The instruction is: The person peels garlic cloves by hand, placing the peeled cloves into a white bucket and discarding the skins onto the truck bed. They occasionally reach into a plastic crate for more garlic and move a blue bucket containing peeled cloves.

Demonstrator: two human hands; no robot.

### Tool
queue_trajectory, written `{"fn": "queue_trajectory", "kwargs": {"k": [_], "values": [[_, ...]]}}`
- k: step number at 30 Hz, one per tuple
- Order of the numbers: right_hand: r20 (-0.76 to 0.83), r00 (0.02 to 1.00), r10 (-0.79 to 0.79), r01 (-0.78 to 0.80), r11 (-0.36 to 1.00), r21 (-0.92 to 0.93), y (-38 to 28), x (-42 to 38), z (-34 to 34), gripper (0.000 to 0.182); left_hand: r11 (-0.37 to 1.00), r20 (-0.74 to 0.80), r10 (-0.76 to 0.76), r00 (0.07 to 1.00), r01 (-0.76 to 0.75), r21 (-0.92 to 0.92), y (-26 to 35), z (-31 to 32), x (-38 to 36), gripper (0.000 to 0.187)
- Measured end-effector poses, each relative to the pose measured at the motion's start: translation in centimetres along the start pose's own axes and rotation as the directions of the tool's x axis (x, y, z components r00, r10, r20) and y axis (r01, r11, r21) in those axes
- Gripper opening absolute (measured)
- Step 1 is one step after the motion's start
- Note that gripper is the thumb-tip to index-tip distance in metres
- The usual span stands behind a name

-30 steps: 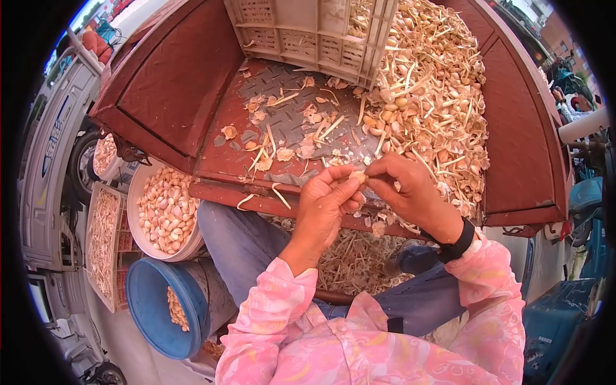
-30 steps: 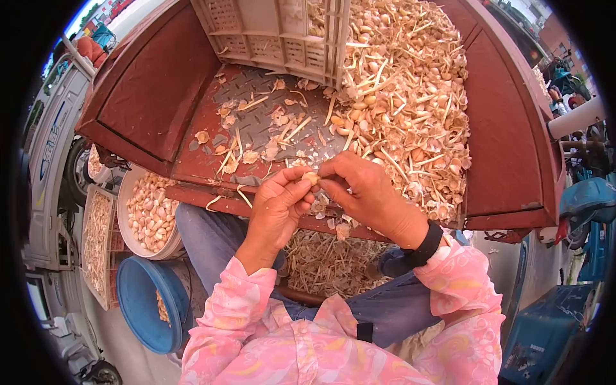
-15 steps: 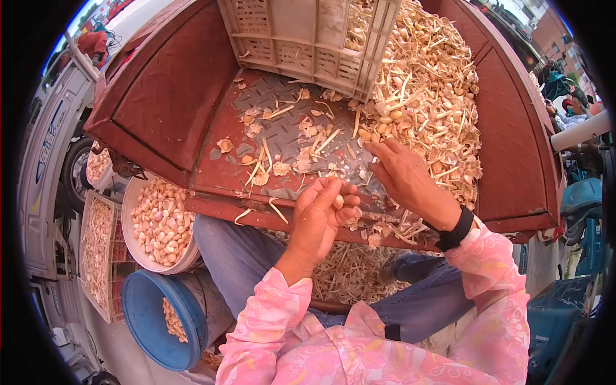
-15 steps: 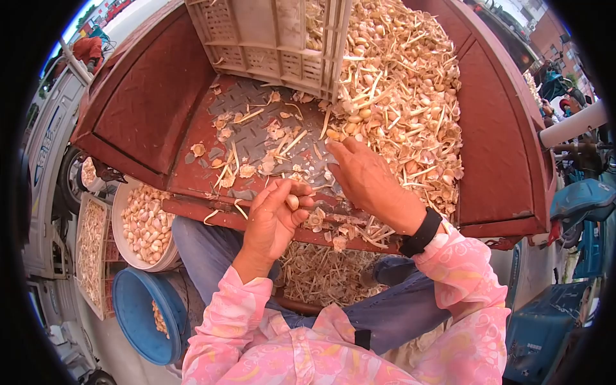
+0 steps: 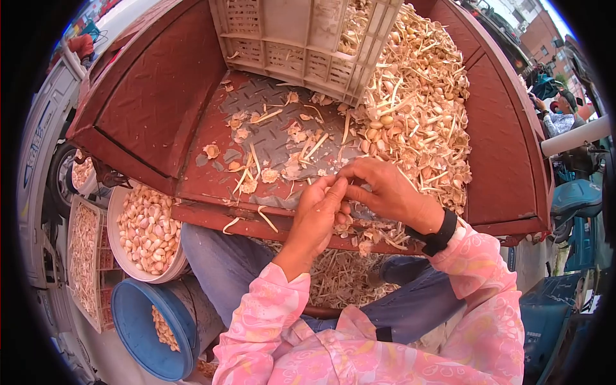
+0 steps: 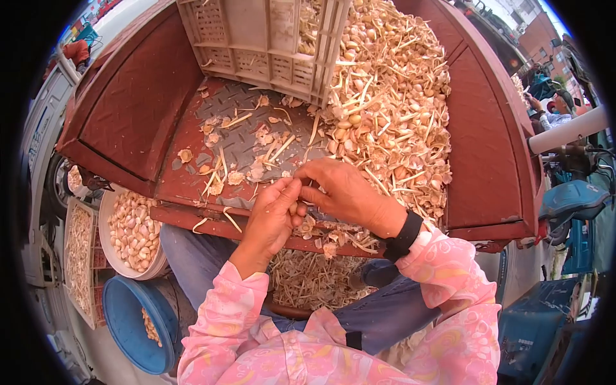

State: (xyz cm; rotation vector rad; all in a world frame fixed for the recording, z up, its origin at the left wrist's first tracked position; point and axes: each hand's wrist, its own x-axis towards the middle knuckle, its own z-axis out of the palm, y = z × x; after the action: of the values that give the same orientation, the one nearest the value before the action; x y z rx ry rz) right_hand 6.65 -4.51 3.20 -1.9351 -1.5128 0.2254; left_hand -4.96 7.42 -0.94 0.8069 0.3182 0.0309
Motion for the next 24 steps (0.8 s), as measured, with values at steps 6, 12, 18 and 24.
{"fn": "queue_trajectory", "kwargs": {"k": [6,12,18,24], "values": [[-0.256,0.961,0.105,-0.259,0.666,-0.699,7.8,1.6,-4.7,0.016,0.964,0.036,-0.017,0.999,0.026,-0.266,0.6,-0.6,-0.3,0.039],[-0.053,0.996,0.067,-0.085,0.738,-0.669,5.1,1.7,-2.2,0.017,0.933,0.102,-0.008,0.995,0.044,-0.357,0.4,-1.9,-1.0,0.051],[-0.234,0.972,0.003,-0.039,0.988,-0.147,0.5,-1.2,0.4,0.022,0.973,0.047,-0.031,0.998,0.041,-0.226,-0.1,-1.2,-1.5,0.041],[-0.211,0.974,-0.083,0.020,0.958,-0.284,-2.3,-3.1,1.0,0.027,0.996,-0.005,0.087,0.996,-0.087,0.001,-2.4,0.2,-1.7,0.027]]}}
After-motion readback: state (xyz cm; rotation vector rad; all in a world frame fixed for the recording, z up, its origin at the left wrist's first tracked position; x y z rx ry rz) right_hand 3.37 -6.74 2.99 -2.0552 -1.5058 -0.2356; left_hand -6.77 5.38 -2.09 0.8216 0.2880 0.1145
